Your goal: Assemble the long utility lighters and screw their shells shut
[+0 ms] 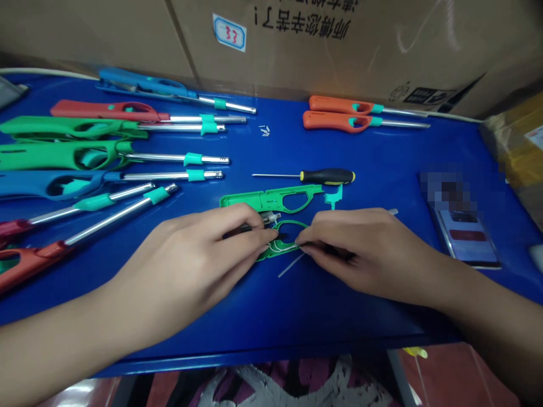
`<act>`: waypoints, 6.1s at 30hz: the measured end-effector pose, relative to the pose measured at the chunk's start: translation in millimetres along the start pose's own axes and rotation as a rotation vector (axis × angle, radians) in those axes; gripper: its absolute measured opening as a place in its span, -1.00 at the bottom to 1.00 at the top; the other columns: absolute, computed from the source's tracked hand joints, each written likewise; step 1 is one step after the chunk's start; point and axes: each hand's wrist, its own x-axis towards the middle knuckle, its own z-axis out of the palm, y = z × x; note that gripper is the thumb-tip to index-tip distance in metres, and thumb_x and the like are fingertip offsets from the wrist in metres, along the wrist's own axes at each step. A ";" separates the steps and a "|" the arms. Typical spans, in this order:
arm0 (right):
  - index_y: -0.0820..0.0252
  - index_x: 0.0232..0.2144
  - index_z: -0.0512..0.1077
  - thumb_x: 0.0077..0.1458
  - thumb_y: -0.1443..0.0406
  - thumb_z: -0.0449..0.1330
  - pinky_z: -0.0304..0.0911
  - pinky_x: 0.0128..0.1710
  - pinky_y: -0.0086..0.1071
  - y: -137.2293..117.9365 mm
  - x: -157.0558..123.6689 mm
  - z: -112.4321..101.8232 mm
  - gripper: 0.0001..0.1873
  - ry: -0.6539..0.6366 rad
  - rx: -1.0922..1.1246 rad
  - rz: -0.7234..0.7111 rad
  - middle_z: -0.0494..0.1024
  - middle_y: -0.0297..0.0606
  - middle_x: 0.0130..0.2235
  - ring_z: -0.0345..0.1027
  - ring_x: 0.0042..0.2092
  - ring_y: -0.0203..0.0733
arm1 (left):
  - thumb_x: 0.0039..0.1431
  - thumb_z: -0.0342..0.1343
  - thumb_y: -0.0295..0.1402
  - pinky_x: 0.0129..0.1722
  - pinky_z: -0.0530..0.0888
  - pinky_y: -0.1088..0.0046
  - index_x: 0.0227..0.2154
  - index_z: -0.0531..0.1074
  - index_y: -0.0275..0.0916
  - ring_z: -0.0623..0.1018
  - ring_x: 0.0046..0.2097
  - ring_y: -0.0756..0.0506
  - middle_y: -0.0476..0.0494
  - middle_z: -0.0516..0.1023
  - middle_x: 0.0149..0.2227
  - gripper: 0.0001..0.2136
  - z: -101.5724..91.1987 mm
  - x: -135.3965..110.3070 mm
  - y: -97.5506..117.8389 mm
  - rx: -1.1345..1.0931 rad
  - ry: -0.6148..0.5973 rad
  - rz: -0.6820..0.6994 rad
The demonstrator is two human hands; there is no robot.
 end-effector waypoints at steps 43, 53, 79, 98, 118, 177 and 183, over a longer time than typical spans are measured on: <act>0.15 -0.13 0.55 0.33 0.40 0.21 0.16 -0.36 -0.43 -0.7 -0.2 0.1 -0.86 0.014 0.021 0.020 0.59 -0.42 -0.30 0.39 -0.38 -0.40 | 0.53 -0.01 -0.39 -0.29 0.58 0.34 0.00 0.57 -0.21 0.67 -0.19 -0.13 -0.16 0.61 -0.08 -0.76 1.3 0.5 -0.2 0.025 -0.002 0.035; 0.12 -0.25 0.50 0.37 0.37 0.15 0.12 -0.37 -0.36 -1.1 -0.9 -2.7 -0.85 -0.038 0.000 0.022 0.59 -0.35 -0.30 0.44 -0.31 -0.28 | 0.54 -0.02 -0.39 -0.31 0.57 0.36 -0.02 0.57 -0.21 0.66 -0.21 -0.11 -0.14 0.60 -0.10 -0.76 1.3 -0.9 -1.3 0.025 -0.001 0.040; 0.17 -0.17 0.56 0.35 0.41 0.18 0.20 -0.31 -0.41 -1.0 0.0 -1.2 -0.86 0.011 0.027 0.018 0.61 -0.40 -0.24 0.47 -0.26 -0.36 | 0.52 0.03 -0.40 -0.28 0.59 0.35 0.01 0.55 -0.21 0.66 -0.20 -0.10 -0.13 0.60 -0.09 -0.80 4.4 -2.6 -4.7 -0.017 0.014 0.052; 0.15 -0.14 0.56 0.36 0.39 0.17 0.16 -0.35 -0.40 -0.9 1.0 -1.1 -0.85 0.000 0.019 0.016 0.62 -0.40 -0.23 0.46 -0.30 -0.37 | 0.54 0.00 -0.40 -0.27 0.64 0.32 0.05 0.53 -0.23 0.71 -0.14 -0.14 -0.16 0.66 -0.05 -0.79 2.6 -2.0 -1.8 0.015 0.064 0.109; 0.14 -0.16 0.55 0.37 0.38 0.18 0.19 -0.31 -0.41 0.7 0.9 -1.1 -0.86 0.007 0.043 0.029 0.63 -0.43 -0.23 0.49 -0.26 -0.37 | 0.55 -0.01 -0.39 -0.26 0.64 0.34 0.08 0.51 -0.21 0.70 -0.15 -0.12 -0.14 0.65 -0.05 -0.78 2.0 -5.2 -3.0 0.004 0.052 0.096; 0.14 -0.23 0.58 0.30 0.41 0.20 0.18 -0.35 -0.41 -4.3 1.0 -2.8 -0.85 0.004 0.053 0.075 0.61 -0.38 -0.32 0.39 -0.37 -0.35 | 0.55 -0.03 -0.39 -0.30 0.62 0.36 0.05 0.56 -0.20 0.70 -0.17 -0.13 -0.16 0.66 -0.06 -0.74 1.9 -2.3 -1.7 0.013 0.003 0.076; 0.18 -0.28 0.60 0.24 0.44 0.23 0.17 -0.36 -0.44 -8.2 3.8 -1.1 -0.86 0.051 0.072 0.093 0.56 -0.44 -0.38 0.31 -0.43 -0.41 | 0.55 -0.03 -0.40 -0.29 0.62 0.36 0.06 0.57 -0.21 0.69 -0.18 -0.13 -0.16 0.65 -0.07 -0.74 2.1 -0.2 -2.8 0.007 0.009 0.081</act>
